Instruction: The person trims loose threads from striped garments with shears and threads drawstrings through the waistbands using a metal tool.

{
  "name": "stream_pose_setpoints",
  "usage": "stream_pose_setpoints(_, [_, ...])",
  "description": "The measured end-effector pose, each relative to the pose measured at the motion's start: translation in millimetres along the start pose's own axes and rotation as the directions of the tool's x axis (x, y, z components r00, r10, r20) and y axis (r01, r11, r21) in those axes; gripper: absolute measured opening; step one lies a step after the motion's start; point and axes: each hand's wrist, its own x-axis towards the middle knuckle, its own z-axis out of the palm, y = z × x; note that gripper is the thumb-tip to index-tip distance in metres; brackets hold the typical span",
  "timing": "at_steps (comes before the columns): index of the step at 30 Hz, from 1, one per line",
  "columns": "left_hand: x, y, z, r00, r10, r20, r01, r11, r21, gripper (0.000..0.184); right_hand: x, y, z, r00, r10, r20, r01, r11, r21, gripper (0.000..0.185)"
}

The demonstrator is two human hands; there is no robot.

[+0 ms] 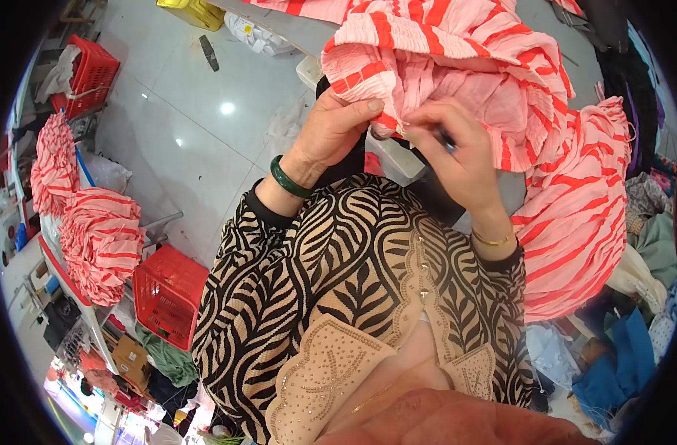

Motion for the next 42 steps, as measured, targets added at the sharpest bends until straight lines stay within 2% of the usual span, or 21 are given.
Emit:
stream_pose_setpoints(1, [-2,3,0,1.0,-0.005,-0.017,0.006,0.999,0.049,0.03,3,2,7,0.999,-0.026,0.027,0.026,1.0,0.005,0.018])
stream_pose_setpoints(2, [-5,6,2,0.999,-0.005,-0.035,0.008,0.995,0.097,0.033,6,3,13,0.999,0.01,0.034,-0.014,0.993,0.113,0.015])
stream_pose_setpoints(3, [-9,12,6,0.968,0.193,-0.16,-0.103,0.889,0.446,0.033,7,6,14,0.999,0.023,0.036,-0.028,0.993,0.116,0.015])
stream_pose_setpoints(4, [-18,18,12,0.887,0.413,-0.206,-0.131,0.654,0.745,0.032,6,8,16,0.998,0.038,0.042,-0.043,0.992,0.121,0.014])
stream_pose_setpoints(5, [-28,24,16,0.771,0.615,-0.162,-0.067,0.332,0.941,0.032,7,10,18,0.997,0.053,0.05,-0.059,0.99,0.129,0.014])
stream_pose_setpoints(6, [-38,31,13,0.7,0.706,-0.106,-0.121,0.264,0.957,0.034,9,12,19,0.998,0.017,0.052,-0.023,0.991,0.13,0.014])
stream_pose_setpoints(7, [-46,36,17,0.668,0.731,-0.138,-0.22,0.371,0.902,0.024,9,14,22,0.998,-0.015,0.054,0.008,0.991,0.133,0.013])
stream_pose_setpoints(9, [-51,55,42,0.884,0.43,-0.185,-0.043,0.468,0.883,0.011,5,15,27,0.996,-0.075,0.051,0.068,0.99,0.121,0.014])
stream_pose_setpoints(10, [-42,57,46,0.947,0.279,-0.159,0.013,0.462,0.887,0.014,6,12,31,0.992,-0.117,0.043,0.112,0.988,0.102,0.015])
stream_pose_setpoints(11, [-33,54,49,0.974,0.112,-0.195,0.12,0.474,0.872,0.019,8,9,33,0.986,-0.163,0.033,0.16,0.984,0.081,0.017])
stream_pose_setpoints(13, [-20,44,39,0.98,-0.051,-0.19,0.19,0.497,0.847,0.019,6,11,34,0.982,-0.187,0.023,0.187,0.982,0.013,0.021])
stream_pose_setpoints(16, [-18,32,30,0.976,-0.094,-0.195,0.201,0.73,0.653,0.024,-3,16,32,0.989,-0.145,0.014,0.144,0.988,0.048,0.021])
stream_pose_setpoints(19, [-21,28,28,0.981,-0.104,-0.165,0.178,0.816,0.549,0.021,-5,16,34,0.993,-0.119,0.015,0.118,0.99,0.079,0.021])
stream_pose_setpoints(22, [-25,20,17,0.994,-0.028,-0.109,0.068,0.924,0.376,0.019,-5,7,28,0.994,-0.096,0.053,0.088,0.988,0.128,0.019])
stream_pose_setpoints(25, [-26,21,13,0.998,0.014,-0.063,0.006,0.95,0.312,0.018,-9,-1,24,0.932,-0.303,0.199,0.286,0.952,0.112,0.018])
stream_pose_setpoints(26, [-26,22,12,0.998,0.017,-0.054,0.001,0.951,0.31,0.017,-12,-8,17,0.902,-0.265,0.341,0.228,0.963,0.144,0.023])
stream_pose_setpoints(29, [-24,22,10,0.999,0.021,-0.026,-0.012,0.955,0.297,0.017,-21,-25,7,0.974,-0.084,0.208,0.099,0.993,-0.062,0.032])
stream_pose_setpoints(30, [-23,20,10,1.0,0.024,-0.013,-0.019,0.956,0.292,0.017,-27,-18,1,0.986,0.076,0.151,-0.063,0.994,-0.093,0.038])
stream_pose_setpoints(33, [-21,16,9,0.999,0.032,0.017,-0.036,0.959,0.28,0.018,-17,-20,-3,0.993,0.044,-0.113,-0.065,0.98,-0.19,0.041])
stream_pose_setpoints(37, [-21,15,4,0.999,0.027,0.043,-0.037,0.961,0.273,0.018,-16,-11,-8,0.994,-0.101,0.051,0.113,0.909,-0.401,0.038])
stream_pose_setpoints(42, [-23,18,8,0.999,0.007,0.044,-0.022,0.941,0.338,0.019,-9,-14,1,0.989,-0.125,0.078,0.146,0.902,-0.407,0.034])
